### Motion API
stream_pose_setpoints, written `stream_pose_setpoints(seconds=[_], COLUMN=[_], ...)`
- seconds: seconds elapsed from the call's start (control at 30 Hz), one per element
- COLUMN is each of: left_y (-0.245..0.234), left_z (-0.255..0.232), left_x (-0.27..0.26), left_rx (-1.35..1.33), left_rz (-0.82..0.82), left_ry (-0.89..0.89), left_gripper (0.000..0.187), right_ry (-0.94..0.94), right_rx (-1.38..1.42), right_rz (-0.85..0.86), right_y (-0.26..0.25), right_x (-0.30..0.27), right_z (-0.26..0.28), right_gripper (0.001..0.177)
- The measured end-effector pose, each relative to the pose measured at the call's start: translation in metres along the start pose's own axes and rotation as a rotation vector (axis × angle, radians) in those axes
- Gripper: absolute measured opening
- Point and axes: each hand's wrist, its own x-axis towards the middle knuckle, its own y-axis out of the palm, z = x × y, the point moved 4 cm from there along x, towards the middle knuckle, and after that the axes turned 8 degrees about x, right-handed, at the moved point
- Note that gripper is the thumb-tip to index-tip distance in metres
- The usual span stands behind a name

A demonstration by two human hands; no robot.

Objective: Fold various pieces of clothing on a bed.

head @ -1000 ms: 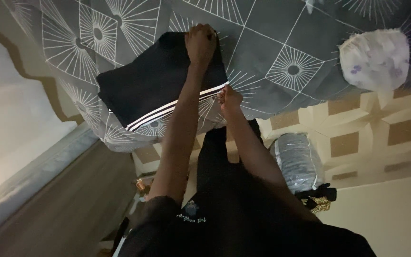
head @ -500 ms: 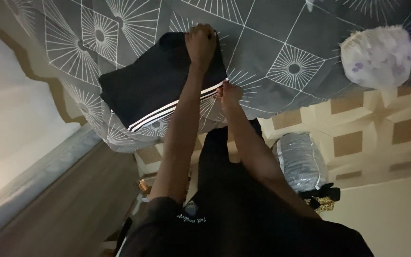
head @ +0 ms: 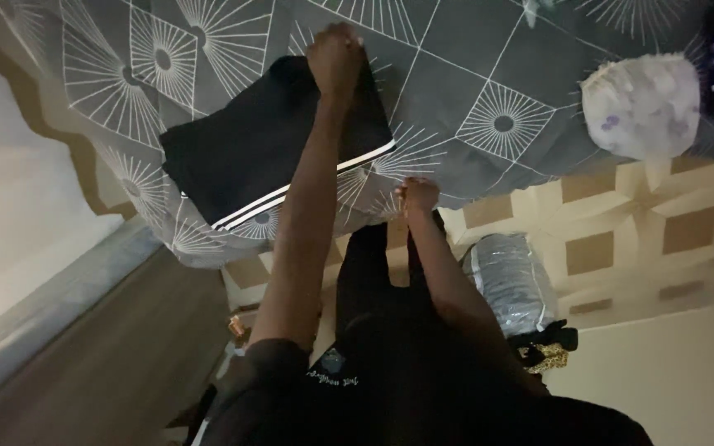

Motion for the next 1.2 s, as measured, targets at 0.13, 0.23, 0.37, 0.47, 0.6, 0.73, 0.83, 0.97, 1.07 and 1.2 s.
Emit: stream_pose_setpoints(seconds=[0.13, 0.23, 0.37, 0.47, 0.6, 0.73, 0.83, 0.97, 1.07, 1.2], left_y=[0.019, 0.018, 0.015, 0.019, 0.026, -0.040, -0.069, -0.056, -0.067, -0.113], left_z=[0.010, 0.008, 0.006, 0.011, 0.007, -0.023, -0.019, 0.059, 0.136, 0.224], left_x=[-0.013, -0.016, -0.015, -0.014, -0.041, -0.066, -0.119, -0.176, -0.195, -0.218], left_rx=[-0.204, -0.226, -0.170, -0.137, -0.229, -0.110, -0.124, -0.087, 0.086, 0.275], left_rz=[0.161, 0.125, 0.142, 0.182, 0.128, 0.093, 0.161, 0.408, 0.303, 0.255], left_ry=[-0.031, -0.015, -0.064, -0.174, -0.202, 0.024, 0.084, 0.070, -0.100, -0.317], left_gripper=[0.023, 0.024, 0.022, 0.019, 0.015, 0.056, 0.071, 0.078, 0.080, 0.080], right_ry=[-0.395, -0.744, -0.771, -0.617, -0.779, -0.504, -0.517, -0.791, -0.708, -0.637], right_rx=[-0.149, -0.624, -1.269, -1.460, -1.392, -1.291, -1.292, -1.336, -1.283, -1.440], right_rz=[0.345, 0.394, 0.291, 0.267, 0.304, 0.287, 0.361, 0.550, 0.603, 0.543], right_y=[0.057, 0.166, 0.172, 0.149, 0.137, 0.175, 0.180, 0.181, 0.196, 0.188], right_x=[-0.042, -0.116, -0.097, -0.077, -0.073, -0.110, -0.107, -0.095, -0.106, -0.070], right_z=[0.024, 0.075, 0.066, 0.050, 0.049, 0.076, 0.079, 0.075, 0.076, 0.067], right_gripper=[0.025, 0.033, 0.041, 0.044, 0.039, 0.033, 0.037, 0.046, 0.042, 0.034])
